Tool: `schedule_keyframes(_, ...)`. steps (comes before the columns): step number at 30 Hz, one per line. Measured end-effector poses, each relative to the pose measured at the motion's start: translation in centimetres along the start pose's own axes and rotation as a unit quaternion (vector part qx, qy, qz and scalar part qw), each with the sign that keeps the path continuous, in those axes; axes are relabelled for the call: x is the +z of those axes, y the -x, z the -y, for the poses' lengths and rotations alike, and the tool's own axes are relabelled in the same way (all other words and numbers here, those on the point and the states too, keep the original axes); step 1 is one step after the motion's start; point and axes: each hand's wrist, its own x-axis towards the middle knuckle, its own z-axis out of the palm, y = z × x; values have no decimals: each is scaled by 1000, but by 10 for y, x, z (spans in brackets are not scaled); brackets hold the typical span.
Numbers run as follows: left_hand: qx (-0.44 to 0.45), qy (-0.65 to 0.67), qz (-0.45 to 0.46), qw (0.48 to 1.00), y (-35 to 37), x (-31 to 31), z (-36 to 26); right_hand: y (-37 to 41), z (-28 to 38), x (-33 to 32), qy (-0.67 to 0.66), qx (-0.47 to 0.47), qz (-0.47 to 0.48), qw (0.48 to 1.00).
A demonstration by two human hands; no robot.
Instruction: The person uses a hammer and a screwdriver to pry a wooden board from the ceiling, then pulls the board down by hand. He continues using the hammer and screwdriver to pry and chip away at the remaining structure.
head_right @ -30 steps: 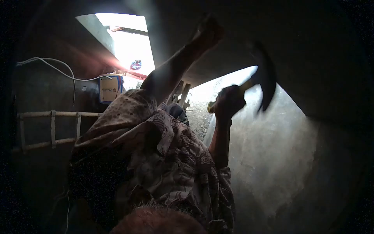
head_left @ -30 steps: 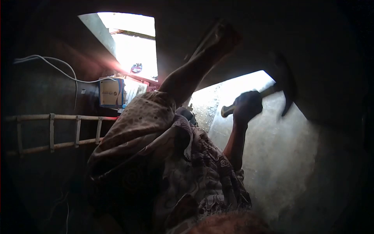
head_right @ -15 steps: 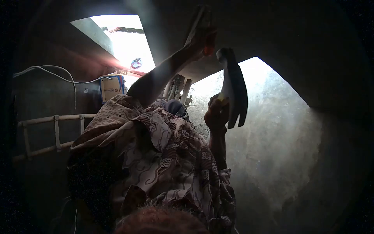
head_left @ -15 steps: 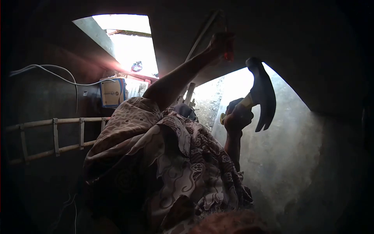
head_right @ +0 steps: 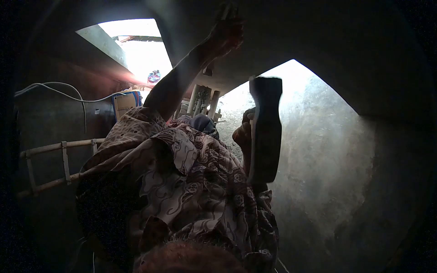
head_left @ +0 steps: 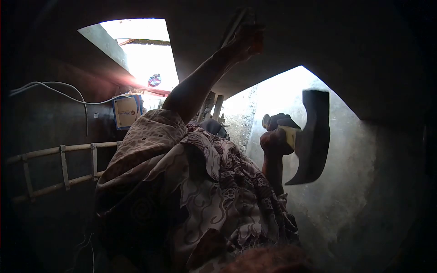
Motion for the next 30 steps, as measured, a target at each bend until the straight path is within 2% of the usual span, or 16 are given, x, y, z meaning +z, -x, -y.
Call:
schedule_keyframes(2, -18, 64, 87, 994, -3, -9, -3, -10, -15, -16, 159, 54, 134, 977)
schedule_keyframes(4, 1, 143, 158, 977, 4, -2, -14, -20, -29, -31, 453, 157, 369, 796)
schedule_keyframes(5, 0, 144, 160, 977, 6, 5, -18, -12, -66, -27, 441, -25, 272, 855)
schedule_keyframes(7, 48, 147, -87, 984, 10, 15, -26, -33, -52, -6, 424, 107, 304, 846)
schedule_keyframes(9, 59, 165, -52, 983, 4, 10, -17, -41, -27, -1, 515, -169, 269, 796)
schedule_keyframes(11, 75, 195, -34, 977, -1, 3, -6, -21, -46, -26, 600, 186, 354, 693)
schedule_keyframes(14, 7, 243, 186, 952, -16, 2, -1, -36, 3, -10, 599, 40, 312, 736)
schedule_keyframes(16, -17, 171, 120, 978, -28, -1, 8, -15, -71, -38, 653, -117, 357, 658)
schedule_keyframes(17, -15, 173, 117, 978, -21, 5, 2, -45, -34, 1, 507, -165, 250, 808)
schedule_keyframes(20, 67, 82, -64, 992, -18, 9, -10, -47, -19, -10, 536, -191, 296, 767)
schedule_keyframes(22, 8, 235, 222, 946, -29, -18, 4, -17, -37, -34, 553, -296, 238, 742)
schedule_keyframes(24, 19, 225, 211, 951, -21, -18, 4, 0, -42, -41, 198, -29, 120, 972)
schedule_keyframes(25, 27, 213, 202, 955, -17, -16, 2, 3, -58, -46, 198, -29, 120, 972)
schedule_keyframes(27, 39, 167, 104, 980, -17, -10, 1, -4, -97, -53, 558, -88, 318, 761)
schedule_keyframes(29, 46, 120, 0, 992, -16, -10, 12, -40, -46, -6, 540, -69, 354, 761)
schedule_keyframes(30, 328, -71, 29, 942, -20, -14, 17, -46, -31, -3, 547, -118, 335, 758)
